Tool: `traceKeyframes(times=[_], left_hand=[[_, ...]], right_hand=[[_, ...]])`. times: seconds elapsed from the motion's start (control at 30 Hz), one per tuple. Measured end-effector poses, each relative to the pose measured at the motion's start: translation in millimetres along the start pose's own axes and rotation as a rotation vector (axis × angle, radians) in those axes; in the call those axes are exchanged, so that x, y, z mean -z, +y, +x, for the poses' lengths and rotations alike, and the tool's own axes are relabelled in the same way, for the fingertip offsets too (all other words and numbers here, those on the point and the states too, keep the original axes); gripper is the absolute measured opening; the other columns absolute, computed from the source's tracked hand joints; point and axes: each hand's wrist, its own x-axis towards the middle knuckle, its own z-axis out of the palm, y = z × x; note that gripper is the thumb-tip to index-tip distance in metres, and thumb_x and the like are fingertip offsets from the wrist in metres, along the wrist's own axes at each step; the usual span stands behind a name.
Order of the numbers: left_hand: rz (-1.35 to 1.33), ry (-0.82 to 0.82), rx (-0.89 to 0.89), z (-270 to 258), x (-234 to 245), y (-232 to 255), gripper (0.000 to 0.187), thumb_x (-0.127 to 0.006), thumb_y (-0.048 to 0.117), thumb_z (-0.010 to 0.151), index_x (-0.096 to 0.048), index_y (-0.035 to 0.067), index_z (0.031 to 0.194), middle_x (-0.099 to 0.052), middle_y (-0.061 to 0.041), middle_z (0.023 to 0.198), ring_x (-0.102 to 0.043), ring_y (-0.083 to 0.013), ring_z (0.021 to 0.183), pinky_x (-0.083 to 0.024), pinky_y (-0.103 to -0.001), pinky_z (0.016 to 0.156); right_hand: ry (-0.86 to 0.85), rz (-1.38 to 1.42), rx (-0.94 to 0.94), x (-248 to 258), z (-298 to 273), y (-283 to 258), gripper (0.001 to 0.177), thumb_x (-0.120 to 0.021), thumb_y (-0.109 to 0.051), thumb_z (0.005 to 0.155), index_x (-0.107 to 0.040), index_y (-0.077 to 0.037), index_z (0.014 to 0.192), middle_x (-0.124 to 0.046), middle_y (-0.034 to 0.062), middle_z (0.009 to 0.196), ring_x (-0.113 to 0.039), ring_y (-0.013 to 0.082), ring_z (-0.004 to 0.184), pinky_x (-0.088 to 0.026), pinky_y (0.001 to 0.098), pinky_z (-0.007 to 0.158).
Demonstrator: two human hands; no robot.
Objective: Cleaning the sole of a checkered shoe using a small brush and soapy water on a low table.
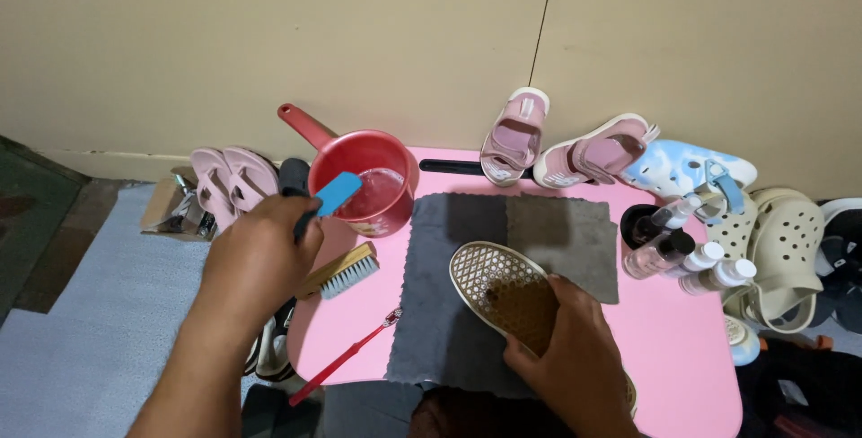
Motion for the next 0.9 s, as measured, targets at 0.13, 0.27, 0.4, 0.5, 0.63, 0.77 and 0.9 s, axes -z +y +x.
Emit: traceKeyframes(times=[0.13,0.27,0.4,0.5,0.63,0.77,0.9], left_hand=[[-0.035,-0.019,0.071,-11.0,-5.3,-0.2,0.036,-0.061,0.027,0.095,-0.072,0.019,0.128,-0.071,-0.006,0.123,-0.069,-0.0389,0.098,-0.053,-0.058,0.067],[-0.099,0.100,0.047,-22.3,-16.9,-4.5,0.036,-0.059,0.023,0.096,-0.068,0.016,0.130,-0.071,-0.008,0.125,-0.068,-0.0384,0.103,-0.054,-0.060,0.067],[-0.400,0.000,0.084,-54.1,-35.7,20.6,0.055,-0.058,0.017,0.096,-0.056,0.018,0.152,-0.067,-0.012,0.128,-0.071,-0.0266,0.098,-0.062,-0.042,0.076],[-0.590,-0.105,-0.005,-79.1,-90.9,28.7,0.057,-0.054,0.021,0.096,-0.056,0.025,0.153,-0.071,-0.013,0.119,-0.071,-0.0281,0.111,-0.055,-0.042,0.094],[-0.637,-0.060,-0.274,-100.9,-138.4,59.0,0.053,-0.061,0.020,0.100,-0.056,0.019,0.153,-0.056,-0.019,0.121,-0.056,-0.0361,0.112,-0.047,-0.044,0.090],[-0.694,0.004,-0.307,-103.9,-168.8,74.7,0.052,-0.065,0.008,0.099,-0.057,0.011,0.151,-0.061,-0.012,0.094,-0.077,-0.0292,0.089,-0.061,-0.039,0.075],[-0.516,-0.233,-0.262,-104.3,-135.2,104.1,0.057,-0.057,0.011,0.100,-0.049,0.016,0.156,-0.061,-0.010,0.098,-0.067,-0.0298,0.075,-0.052,-0.048,0.063]], right_hand=[[0.005,-0.002,0.018,-0.6,0.5,0.8,0.098,-0.090,-0.042,0.060,-0.052,-0.007,0.144,-0.064,0.0115,0.135,-0.059,0.0333,0.126,-0.050,0.0499,0.101],[0.000,0.020,-0.005,2.4,1.4,-3.2,0.097,-0.090,-0.040,0.060,-0.053,-0.008,0.144,-0.064,0.0117,0.135,-0.059,0.0331,0.126,-0.051,0.0497,0.101],[0.016,0.024,0.045,-3.7,1.2,5.3,0.097,-0.091,-0.042,0.061,-0.051,-0.008,0.143,-0.062,0.0119,0.136,-0.058,0.0334,0.126,-0.050,0.0487,0.100],[0.012,-0.001,0.048,-3.2,1.2,3.2,0.101,-0.092,-0.042,0.061,-0.050,-0.006,0.146,-0.060,0.0123,0.141,-0.057,0.0335,0.130,-0.049,0.0484,0.104],[0.038,-0.018,0.085,-7.6,0.4,8.6,0.098,-0.088,-0.042,0.063,-0.050,-0.006,0.146,-0.061,0.0131,0.139,-0.057,0.0349,0.128,-0.050,0.0496,0.102],[0.060,-0.015,0.109,-9.0,-0.8,9.9,0.097,-0.089,-0.042,0.062,-0.051,-0.006,0.144,-0.062,0.0129,0.136,-0.058,0.0354,0.126,-0.051,0.0504,0.098],[0.151,-0.060,0.219,-19.3,-1.6,20.1,0.097,-0.087,-0.044,0.064,-0.051,-0.002,0.143,-0.063,0.0169,0.134,-0.059,0.0375,0.124,-0.049,0.0482,0.103]])
